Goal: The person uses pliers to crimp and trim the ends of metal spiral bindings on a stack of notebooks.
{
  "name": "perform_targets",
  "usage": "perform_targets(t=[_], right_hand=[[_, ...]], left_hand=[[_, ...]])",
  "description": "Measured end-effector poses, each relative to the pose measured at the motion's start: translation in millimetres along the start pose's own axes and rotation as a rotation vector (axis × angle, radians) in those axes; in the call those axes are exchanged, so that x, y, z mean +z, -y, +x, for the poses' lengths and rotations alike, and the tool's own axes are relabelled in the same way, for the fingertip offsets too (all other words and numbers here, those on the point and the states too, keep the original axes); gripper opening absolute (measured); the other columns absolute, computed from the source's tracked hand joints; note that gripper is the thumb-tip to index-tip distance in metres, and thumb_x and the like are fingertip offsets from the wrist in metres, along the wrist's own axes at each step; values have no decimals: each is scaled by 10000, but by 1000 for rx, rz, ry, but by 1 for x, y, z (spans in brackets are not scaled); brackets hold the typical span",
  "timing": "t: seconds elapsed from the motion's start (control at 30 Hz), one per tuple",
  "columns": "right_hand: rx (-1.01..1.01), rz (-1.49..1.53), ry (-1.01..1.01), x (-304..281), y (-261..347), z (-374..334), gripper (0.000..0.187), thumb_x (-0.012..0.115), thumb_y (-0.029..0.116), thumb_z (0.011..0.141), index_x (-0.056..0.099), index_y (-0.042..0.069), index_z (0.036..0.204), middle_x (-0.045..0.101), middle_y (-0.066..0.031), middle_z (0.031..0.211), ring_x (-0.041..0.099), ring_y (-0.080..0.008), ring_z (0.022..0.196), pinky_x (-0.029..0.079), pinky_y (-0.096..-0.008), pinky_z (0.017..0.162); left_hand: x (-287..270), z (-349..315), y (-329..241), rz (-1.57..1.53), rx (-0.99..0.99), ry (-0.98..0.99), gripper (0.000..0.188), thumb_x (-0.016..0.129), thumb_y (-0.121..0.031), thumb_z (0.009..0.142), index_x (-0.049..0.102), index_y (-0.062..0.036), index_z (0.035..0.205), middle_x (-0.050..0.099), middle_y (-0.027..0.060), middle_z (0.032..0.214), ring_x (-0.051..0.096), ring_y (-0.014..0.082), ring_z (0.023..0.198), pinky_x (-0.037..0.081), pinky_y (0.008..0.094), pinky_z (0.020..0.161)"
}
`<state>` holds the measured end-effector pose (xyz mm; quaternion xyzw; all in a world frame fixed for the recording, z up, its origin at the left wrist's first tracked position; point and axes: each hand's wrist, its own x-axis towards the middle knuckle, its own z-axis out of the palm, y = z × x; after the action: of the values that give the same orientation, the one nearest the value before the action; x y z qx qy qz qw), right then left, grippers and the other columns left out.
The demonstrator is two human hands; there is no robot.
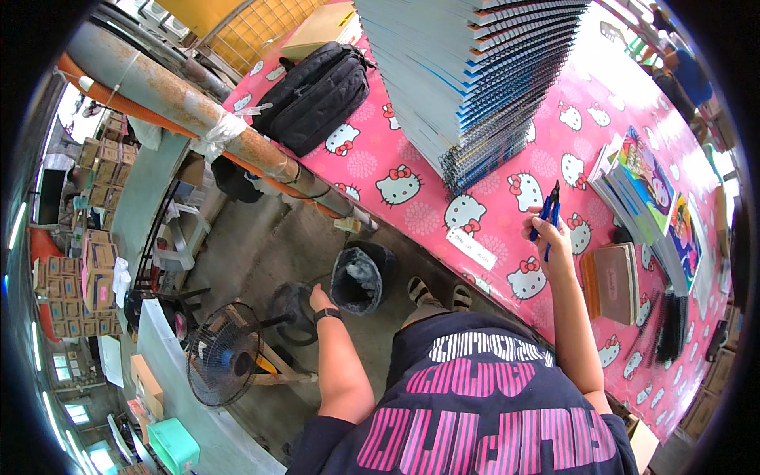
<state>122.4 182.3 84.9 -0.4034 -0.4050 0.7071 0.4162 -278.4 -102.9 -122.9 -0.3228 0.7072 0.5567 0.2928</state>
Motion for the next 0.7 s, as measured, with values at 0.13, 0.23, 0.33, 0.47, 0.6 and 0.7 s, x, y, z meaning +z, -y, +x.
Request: perform_targets(t=[0.13,0.23,0.33,0.47,0.6,0.7], right_hand=[[-46,-200,25,10,0,-3,271,641,135,784,578,2,1011,589,-31,783,551,-111,692,443,-249,669],[-137,-488,-56,20,-5,-4,221,667,153,779,612,-3,926,588,-2,720,527,-69,640,434,-217,590],[-295,-826,-140,43,12,-3,287,706,198,728,622,14,932,597,-63,693,550,-118,625,459,-268,619],[-539,-1027,-73,71,39,6,392,711,206,673,576,41,1002,609,-137,884,594,-284,841,467,-377,750],[-708,-1209,-118,84,44,13,450,702,224,640,568,52,1034,577,-117,960,533,-290,971,410,-403,855],[-688,-1224,-99,91,46,16,438,710,207,644,570,49,1027,581,-121,928,540,-295,931,409,-401,836]], left_hand=[[20,-31,-9,41,296,137,468,543,-263,875,466,-53,1286,416,86,1370,378,231,1249,297,410,987],[77,-114,-36,51,627,336,237,562,-151,872,591,3,1049,609,61,1024,558,146,951,429,292,849],[113,-204,-73,160,850,772,248,632,-156,841,606,-23,1048,628,35,950,567,110,845,451,256,747],[146,-306,-100,410,1271,1022,294,664,-172,811,605,-5,1045,634,63,869,571,137,752,464,275,671],[166,-357,-119,715,1634,881,318,687,-164,788,609,12,1041,648,97,855,605,135,727,478,282,648],[175,-366,-117,751,1620,845,278,675,-152,764,624,17,979,643,130,772,606,225,646,477,323,620]])
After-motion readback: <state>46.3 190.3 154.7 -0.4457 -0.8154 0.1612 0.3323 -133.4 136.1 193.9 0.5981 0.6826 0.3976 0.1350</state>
